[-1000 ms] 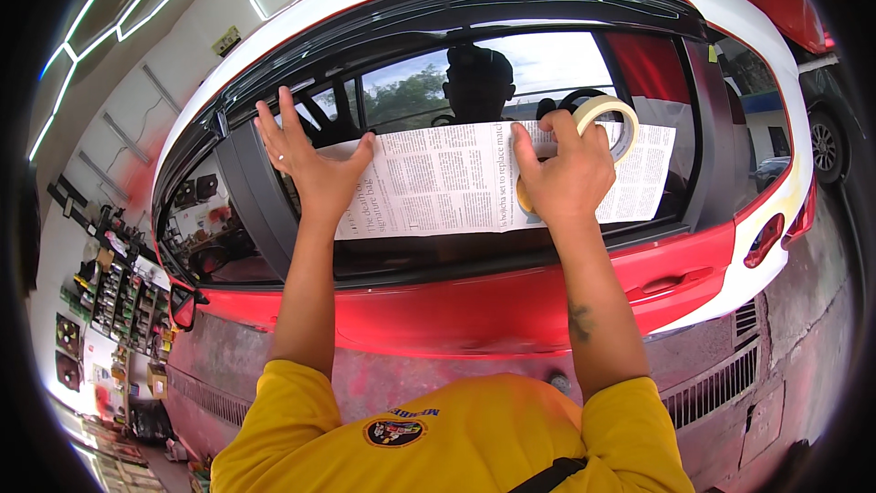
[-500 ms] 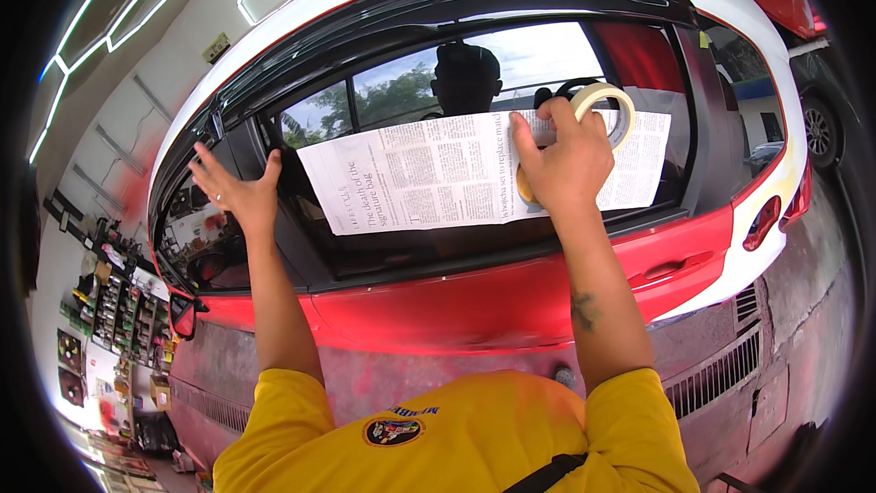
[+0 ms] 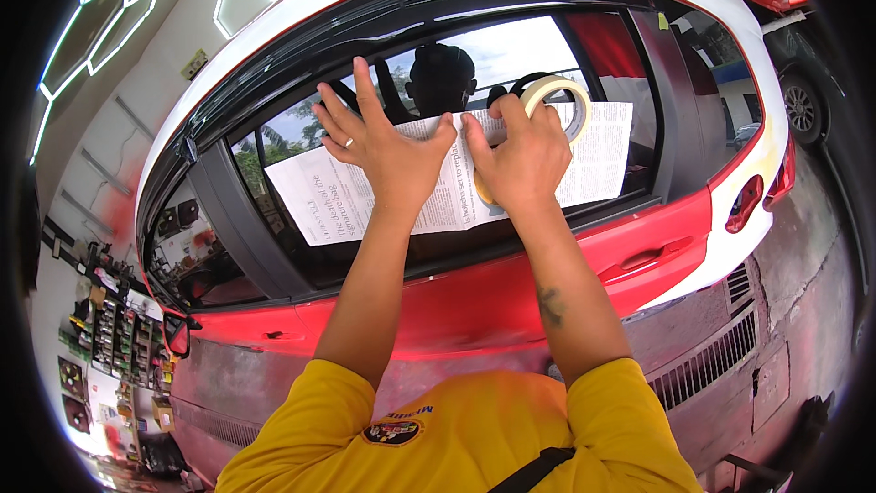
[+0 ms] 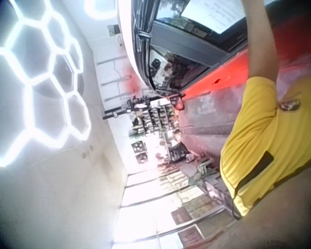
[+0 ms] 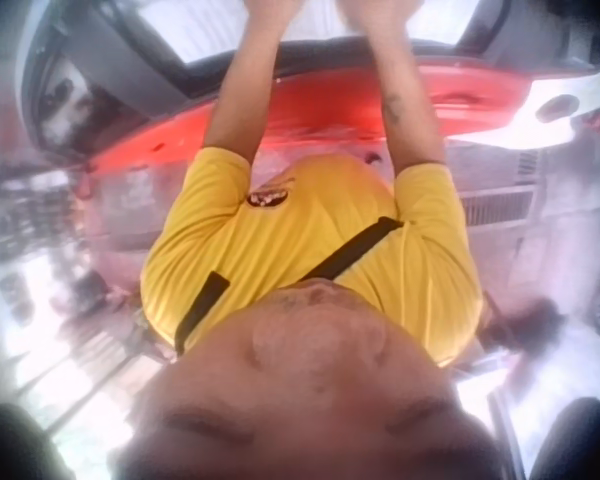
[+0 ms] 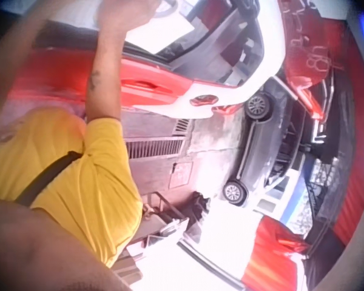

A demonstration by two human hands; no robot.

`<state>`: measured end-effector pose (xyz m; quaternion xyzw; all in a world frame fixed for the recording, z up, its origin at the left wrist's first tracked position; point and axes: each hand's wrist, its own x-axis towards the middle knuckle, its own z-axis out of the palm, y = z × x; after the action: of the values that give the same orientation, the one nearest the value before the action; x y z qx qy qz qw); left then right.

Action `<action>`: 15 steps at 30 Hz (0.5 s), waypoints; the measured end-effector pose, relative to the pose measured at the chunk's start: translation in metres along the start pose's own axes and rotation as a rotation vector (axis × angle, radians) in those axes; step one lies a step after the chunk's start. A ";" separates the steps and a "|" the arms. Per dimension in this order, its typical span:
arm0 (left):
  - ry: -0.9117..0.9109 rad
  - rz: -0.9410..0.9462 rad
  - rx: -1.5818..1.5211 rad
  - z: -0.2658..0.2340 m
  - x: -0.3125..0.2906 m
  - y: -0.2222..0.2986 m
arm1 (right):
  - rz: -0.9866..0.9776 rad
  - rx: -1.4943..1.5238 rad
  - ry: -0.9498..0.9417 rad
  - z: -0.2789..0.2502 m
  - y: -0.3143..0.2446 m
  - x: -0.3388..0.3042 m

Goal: The person tapes newspaper sheets to the rear side window and the rear hatch of a red car using masking tape. They smooth the paper against the glass and body, then move to the trunk area to continue taping the hatch.

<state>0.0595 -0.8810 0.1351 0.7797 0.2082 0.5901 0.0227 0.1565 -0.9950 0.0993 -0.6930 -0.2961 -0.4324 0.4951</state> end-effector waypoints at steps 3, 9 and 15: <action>0.017 0.008 0.023 -0.015 0.007 -0.013 | 0.006 0.011 -0.003 0.001 -0.005 0.001; -0.007 -0.061 0.077 -0.045 0.015 -0.049 | -0.004 -0.024 -0.010 0.002 -0.004 0.001; 0.027 -0.122 0.165 -0.082 0.026 -0.091 | -0.014 -0.022 0.010 0.001 -0.003 0.001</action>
<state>-0.0383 -0.8060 0.1578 0.7568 0.3034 0.5789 -0.0084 0.1548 -0.9925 0.1017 -0.6941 -0.2936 -0.4424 0.4861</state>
